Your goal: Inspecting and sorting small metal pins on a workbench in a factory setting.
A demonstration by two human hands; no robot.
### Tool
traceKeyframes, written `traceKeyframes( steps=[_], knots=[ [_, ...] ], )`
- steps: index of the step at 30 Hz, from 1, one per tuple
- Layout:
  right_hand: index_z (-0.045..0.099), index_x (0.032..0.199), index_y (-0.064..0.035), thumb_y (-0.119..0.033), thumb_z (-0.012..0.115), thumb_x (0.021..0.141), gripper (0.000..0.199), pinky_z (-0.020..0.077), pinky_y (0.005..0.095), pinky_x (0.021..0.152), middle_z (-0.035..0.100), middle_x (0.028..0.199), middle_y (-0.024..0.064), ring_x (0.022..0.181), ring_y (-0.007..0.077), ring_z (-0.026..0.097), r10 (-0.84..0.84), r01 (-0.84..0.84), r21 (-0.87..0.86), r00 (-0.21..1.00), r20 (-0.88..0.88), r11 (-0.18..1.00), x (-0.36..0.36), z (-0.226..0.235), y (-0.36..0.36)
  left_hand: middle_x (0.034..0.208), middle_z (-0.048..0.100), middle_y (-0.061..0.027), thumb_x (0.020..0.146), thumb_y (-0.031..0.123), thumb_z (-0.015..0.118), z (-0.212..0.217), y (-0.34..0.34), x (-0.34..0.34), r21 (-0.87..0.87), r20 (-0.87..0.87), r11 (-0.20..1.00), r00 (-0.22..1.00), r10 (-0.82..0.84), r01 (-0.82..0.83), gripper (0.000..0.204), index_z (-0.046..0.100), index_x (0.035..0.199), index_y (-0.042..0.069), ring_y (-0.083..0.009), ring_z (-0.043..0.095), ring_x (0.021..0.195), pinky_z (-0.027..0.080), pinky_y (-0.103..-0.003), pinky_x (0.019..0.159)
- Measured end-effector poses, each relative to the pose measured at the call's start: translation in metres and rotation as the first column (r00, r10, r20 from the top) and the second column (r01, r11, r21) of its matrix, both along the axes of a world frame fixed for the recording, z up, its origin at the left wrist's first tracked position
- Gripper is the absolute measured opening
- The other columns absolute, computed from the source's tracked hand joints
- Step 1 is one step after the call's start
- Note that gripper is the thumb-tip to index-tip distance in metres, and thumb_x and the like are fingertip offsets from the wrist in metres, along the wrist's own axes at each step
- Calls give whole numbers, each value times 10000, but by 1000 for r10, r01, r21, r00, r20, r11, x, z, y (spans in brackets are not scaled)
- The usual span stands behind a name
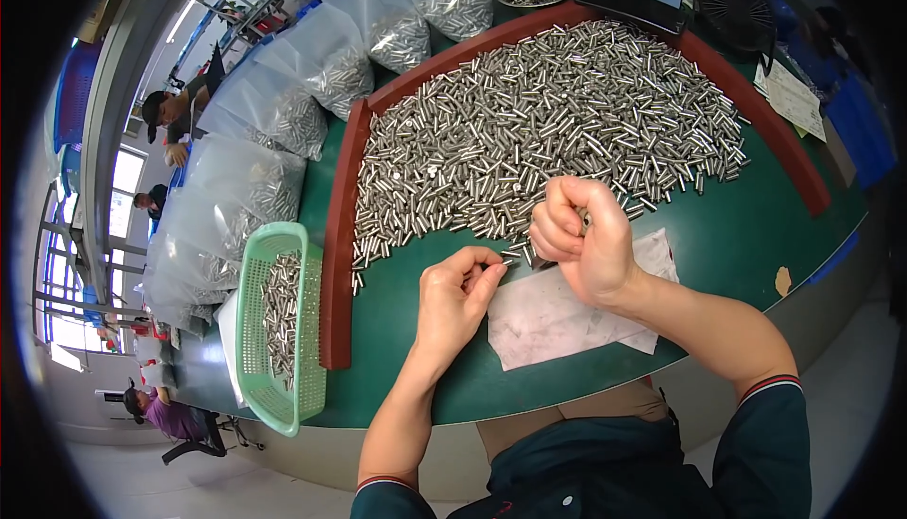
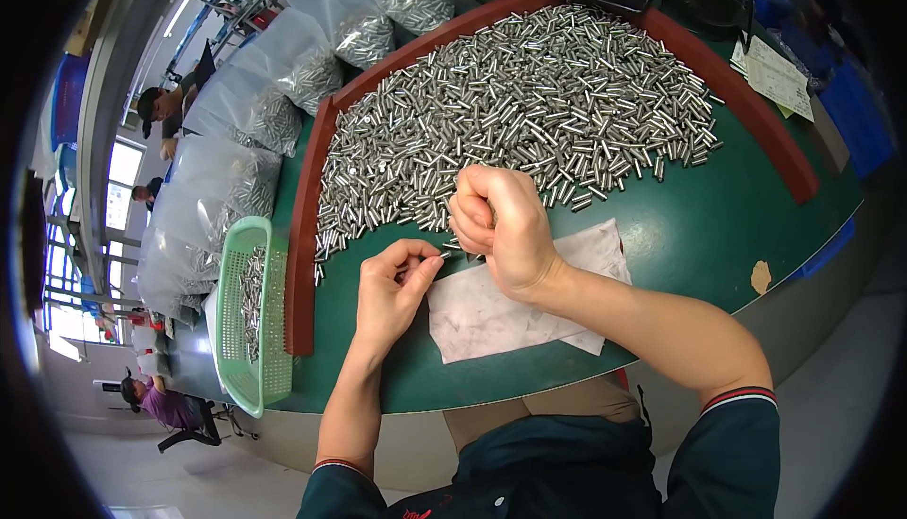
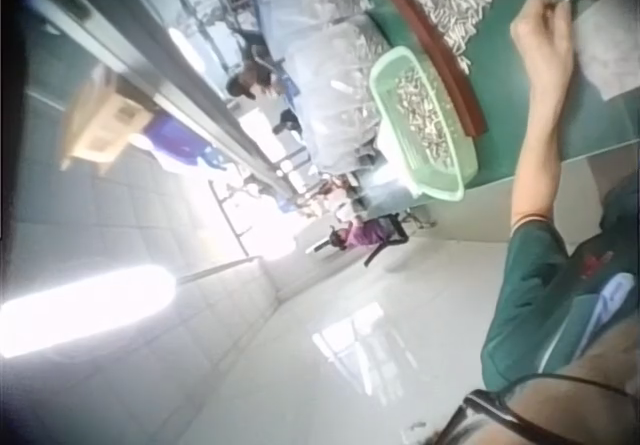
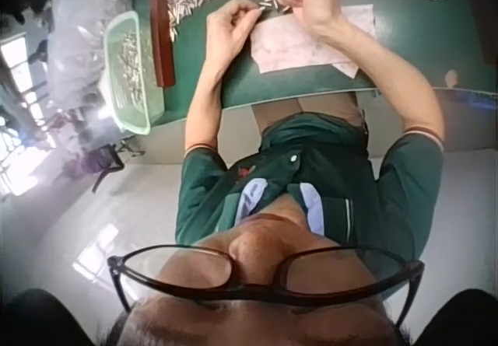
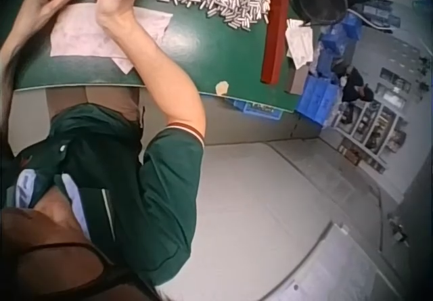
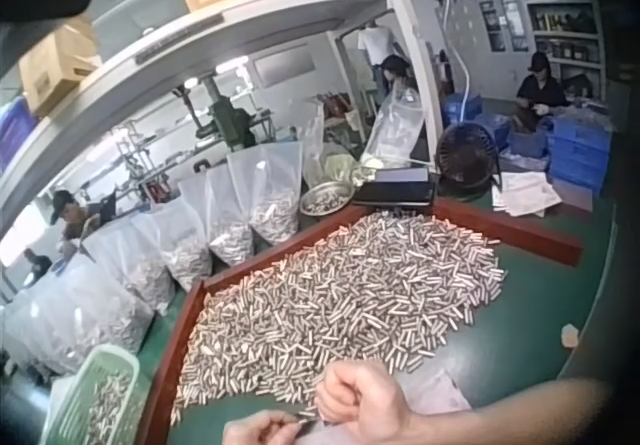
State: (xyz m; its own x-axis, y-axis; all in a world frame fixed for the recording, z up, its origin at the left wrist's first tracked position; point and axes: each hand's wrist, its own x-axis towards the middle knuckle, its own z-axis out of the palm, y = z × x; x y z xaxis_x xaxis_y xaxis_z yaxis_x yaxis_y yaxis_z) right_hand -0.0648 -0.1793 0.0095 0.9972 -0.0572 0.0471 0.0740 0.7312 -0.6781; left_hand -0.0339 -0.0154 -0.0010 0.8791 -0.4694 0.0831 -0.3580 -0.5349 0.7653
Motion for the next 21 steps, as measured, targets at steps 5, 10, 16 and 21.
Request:
traceKeyframes(
  steps=[5,10,16,21],
  knots=[
    [269,524,-124,-237,311,840,339,159,238,399,234,406,-34,387,73,158,6,-6,6,1000,5,1000,0,-2,1,486,394,8,721,40,630,5,2,-1,-17,-103,997,992,-79,77,79,598,755,-24,-60,325,446,296,-227,412],
    [275,524,-121,-240,323,844,345,155,235,395,239,417,-34,389,68,163,19,-17,-56,999,31,998,-3,0,4,513,416,15,737,45,622,10,3,-6,35,-148,990,980,-133,140,75,592,756,-21,-53,343,467,302,-224,426],
    [274,523,-116,-251,325,846,353,155,237,398,239,417,-33,390,71,165,31,-28,-60,998,57,998,-1,-3,1,784,530,-66,860,97,498,4,18,13,-690,-699,673,482,-528,-265,66,502,896,41,-29,275,480,242,-171,451],
    [274,527,-119,-262,327,847,354,147,239,397,227,416,-36,391,71,154,38,-36,-25,998,47,999,-2,-3,3,793,541,-61,860,90,496,-1,18,14,-663,-714,694,517,-472,-282,79,513,916,36,-26,296,491,258,-166,463]
  ],
)
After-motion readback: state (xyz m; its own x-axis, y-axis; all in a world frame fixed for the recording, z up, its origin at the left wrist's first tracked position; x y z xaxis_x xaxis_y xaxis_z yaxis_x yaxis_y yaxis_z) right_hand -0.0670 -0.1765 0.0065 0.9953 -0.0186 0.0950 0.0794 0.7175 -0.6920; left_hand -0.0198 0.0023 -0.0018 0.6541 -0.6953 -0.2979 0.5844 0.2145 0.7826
